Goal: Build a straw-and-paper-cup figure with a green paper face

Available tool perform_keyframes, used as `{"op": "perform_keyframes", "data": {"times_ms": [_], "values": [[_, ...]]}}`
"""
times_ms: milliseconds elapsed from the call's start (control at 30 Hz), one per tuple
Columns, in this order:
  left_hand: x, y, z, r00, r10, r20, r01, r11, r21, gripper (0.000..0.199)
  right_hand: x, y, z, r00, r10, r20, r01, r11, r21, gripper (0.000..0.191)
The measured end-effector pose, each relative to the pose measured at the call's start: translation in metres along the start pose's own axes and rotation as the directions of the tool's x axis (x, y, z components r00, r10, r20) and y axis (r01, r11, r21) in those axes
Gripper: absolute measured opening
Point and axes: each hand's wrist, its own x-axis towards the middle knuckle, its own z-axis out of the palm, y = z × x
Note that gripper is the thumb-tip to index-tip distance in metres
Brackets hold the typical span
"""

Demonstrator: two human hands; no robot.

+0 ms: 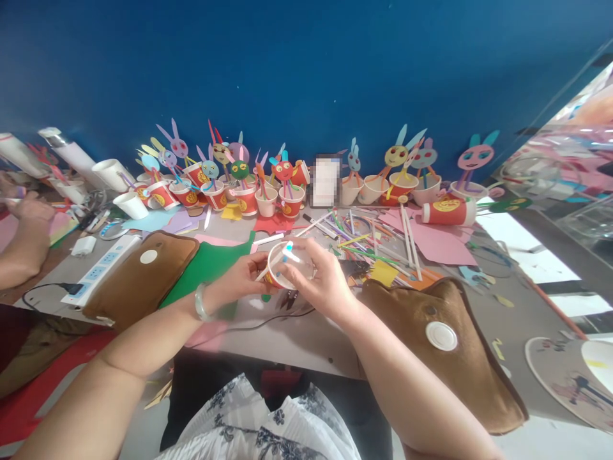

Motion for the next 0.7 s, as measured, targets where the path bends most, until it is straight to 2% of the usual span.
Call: {"op": "perform_keyframes", "data": {"times_ms": [67, 133, 267, 400, 500, 700], "values": [[0.0, 0.004, -0.001, 1.0, 0.003, -0.016, -0.004, 1.0, -0.026, 0.059, 0.0, 0.005, 0.001, 0.997, 0.028, -0.069, -0.022, 0.996, 0.088, 0.054], [0.001, 0.007, -0.004, 0.999, 0.01, -0.037, -0.012, 0.997, -0.078, 0.054, 0.001, 0.011, 0.001, 0.994, 0.046, -0.103, -0.034, 0.993, 0.117, 0.059], [0.003, 0.009, -0.008, 0.996, -0.047, -0.07, 0.031, 0.977, -0.21, 0.051, 0.004, 0.017, 0.002, 0.994, 0.022, -0.111, -0.026, 0.999, -0.038, 0.039], [0.002, 0.009, -0.007, 0.99, -0.136, -0.025, 0.123, 0.948, -0.294, 0.055, 0.006, 0.021, 0.004, 0.98, -0.108, -0.165, 0.068, 0.971, -0.229, 0.022], [0.001, 0.007, -0.004, 0.985, -0.171, 0.001, 0.163, 0.937, -0.31, 0.056, 0.007, 0.025, 0.006, 0.966, -0.181, -0.184, 0.113, 0.938, -0.327, 0.017], [0.003, 0.001, -0.002, 0.986, -0.168, 0.017, 0.162, 0.917, -0.363, 0.059, 0.005, 0.025, 0.006, 0.956, -0.262, -0.13, 0.184, 0.885, -0.428, 0.015]]}}
